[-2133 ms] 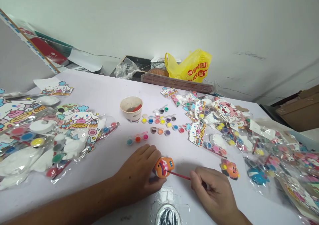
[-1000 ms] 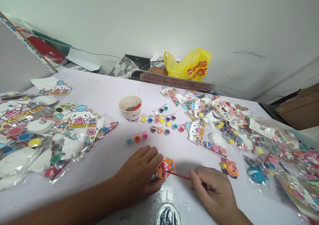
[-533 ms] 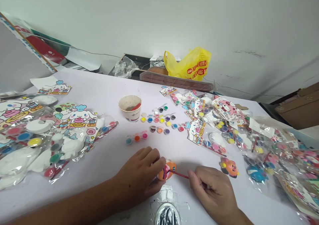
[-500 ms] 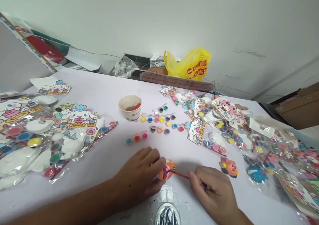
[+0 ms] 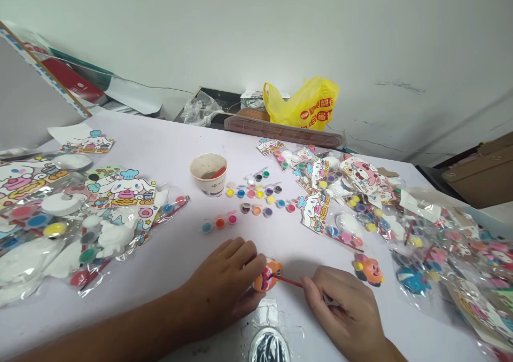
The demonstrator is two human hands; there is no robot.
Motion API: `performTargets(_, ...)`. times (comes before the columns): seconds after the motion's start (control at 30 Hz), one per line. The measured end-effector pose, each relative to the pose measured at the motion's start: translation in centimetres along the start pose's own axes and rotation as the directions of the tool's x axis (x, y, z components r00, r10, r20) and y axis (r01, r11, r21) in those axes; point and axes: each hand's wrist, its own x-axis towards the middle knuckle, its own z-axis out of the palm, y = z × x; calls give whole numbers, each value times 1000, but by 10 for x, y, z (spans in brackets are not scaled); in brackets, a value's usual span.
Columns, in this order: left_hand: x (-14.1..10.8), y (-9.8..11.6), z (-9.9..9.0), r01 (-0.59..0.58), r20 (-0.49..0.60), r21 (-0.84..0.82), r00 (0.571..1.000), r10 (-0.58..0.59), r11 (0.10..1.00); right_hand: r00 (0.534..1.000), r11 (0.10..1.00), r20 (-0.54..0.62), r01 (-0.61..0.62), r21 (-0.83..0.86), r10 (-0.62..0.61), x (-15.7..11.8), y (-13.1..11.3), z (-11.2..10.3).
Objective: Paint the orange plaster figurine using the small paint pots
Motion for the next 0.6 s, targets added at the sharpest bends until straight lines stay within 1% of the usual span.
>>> performTargets(0.2,0,0,0,3,6,0,1000,-3,1000,1000,1000,-23,-14,11,14,-3,2,1)
performTargets(0.43,-1,-1,2,-5,-25,-5,1000,5,1000,1000,1000,5,16,15,-16,2,-3,-3)
performTargets(0.6,0,-1,2,-2,-18,-17,1000,2,1000,1000,999,25,12,32,-13,0,-2,-4)
